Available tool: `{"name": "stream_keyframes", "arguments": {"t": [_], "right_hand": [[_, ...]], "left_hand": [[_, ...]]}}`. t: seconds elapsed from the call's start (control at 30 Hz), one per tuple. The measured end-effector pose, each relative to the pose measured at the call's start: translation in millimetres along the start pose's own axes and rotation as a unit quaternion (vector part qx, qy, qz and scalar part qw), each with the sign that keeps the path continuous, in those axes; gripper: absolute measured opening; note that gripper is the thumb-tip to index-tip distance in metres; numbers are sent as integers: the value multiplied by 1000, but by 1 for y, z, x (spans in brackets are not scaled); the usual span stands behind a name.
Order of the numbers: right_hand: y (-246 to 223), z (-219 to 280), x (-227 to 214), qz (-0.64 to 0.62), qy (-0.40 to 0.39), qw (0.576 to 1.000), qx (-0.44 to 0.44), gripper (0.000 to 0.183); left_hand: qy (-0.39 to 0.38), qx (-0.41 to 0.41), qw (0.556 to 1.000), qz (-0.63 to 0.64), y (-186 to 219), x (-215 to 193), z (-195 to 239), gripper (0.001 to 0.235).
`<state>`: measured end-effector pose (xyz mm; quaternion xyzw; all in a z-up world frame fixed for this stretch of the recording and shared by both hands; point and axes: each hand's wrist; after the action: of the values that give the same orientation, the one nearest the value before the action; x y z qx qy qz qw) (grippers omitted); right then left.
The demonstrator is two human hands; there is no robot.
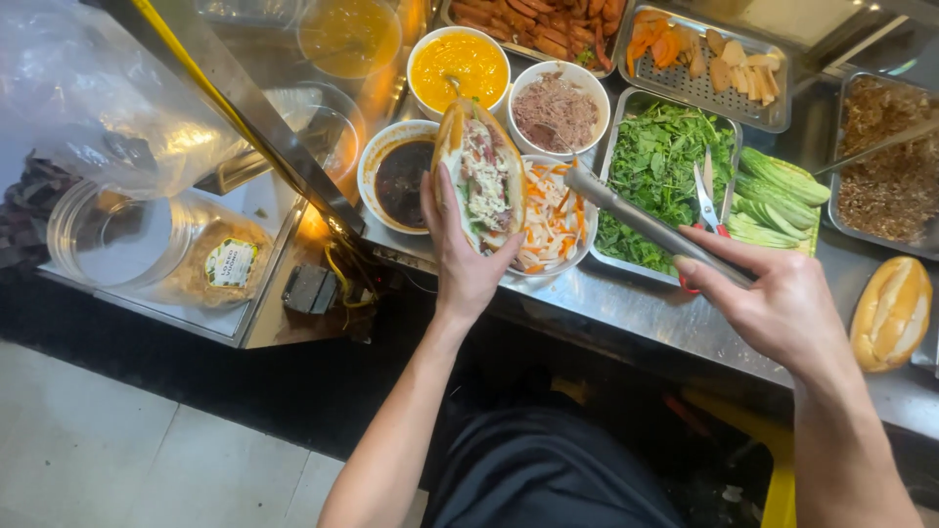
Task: The person prepares sandwiches by spreading sauces on sliced baguettes and adding fillings such as sliced meat, pickled vegetables, and fresh herbs. They use tongs to handle the ingredients and a ladle for sauces. The sandwiches are toasted in a small electric toaster and then wrapped in paper for serving.
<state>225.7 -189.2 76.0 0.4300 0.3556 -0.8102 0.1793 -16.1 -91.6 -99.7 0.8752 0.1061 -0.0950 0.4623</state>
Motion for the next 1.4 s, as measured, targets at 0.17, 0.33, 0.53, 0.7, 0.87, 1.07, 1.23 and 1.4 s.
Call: {"name": "stream_keyframes", "arguments": {"t": [0.17, 0.33, 0.53, 0.7, 0.87, 1.07, 1.23, 1.4], "right_hand": [[-12, 13, -9, -48, 31, 994, -89, 41], [-38, 7, 26, -54, -6, 994, -96, 43], [-27, 7, 28, -30, 58, 989, -135, 42], [-25, 19, 8, -24, 41, 990, -135, 41], [-5, 16, 10, 36, 18, 991, -130, 43], [2, 11, 21, -25, 77, 976, -204, 44], [2, 0, 37, -61, 106, 965, -232, 45], [12, -13, 59, -82, 141, 950, -268, 37]], "left_hand": [[6, 4, 1000, -12, 18, 16, 1, 125], [15, -24, 1000, -8, 47, 34, 6, 131], [54, -37, 998, -5, 57, 34, 2, 131], [62, -42, 997, -31, 48, 38, -3, 132], [67, -49, 996, -10, 49, 34, -8, 128], [61, -57, 997, 1, 64, 36, -7, 124], [41, -23, 998, -41, 80, 39, -6, 132], [63, -21, 997, 38, 90, 40, -5, 129]]}}
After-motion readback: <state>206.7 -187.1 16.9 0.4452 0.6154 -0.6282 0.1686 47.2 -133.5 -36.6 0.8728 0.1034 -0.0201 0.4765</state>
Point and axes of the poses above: each hand's wrist, its own z-axis away from the middle knuckle, its own x-axis out of the palm, y = z × x, and after that the axes turned 14 degrees about x, right-handed
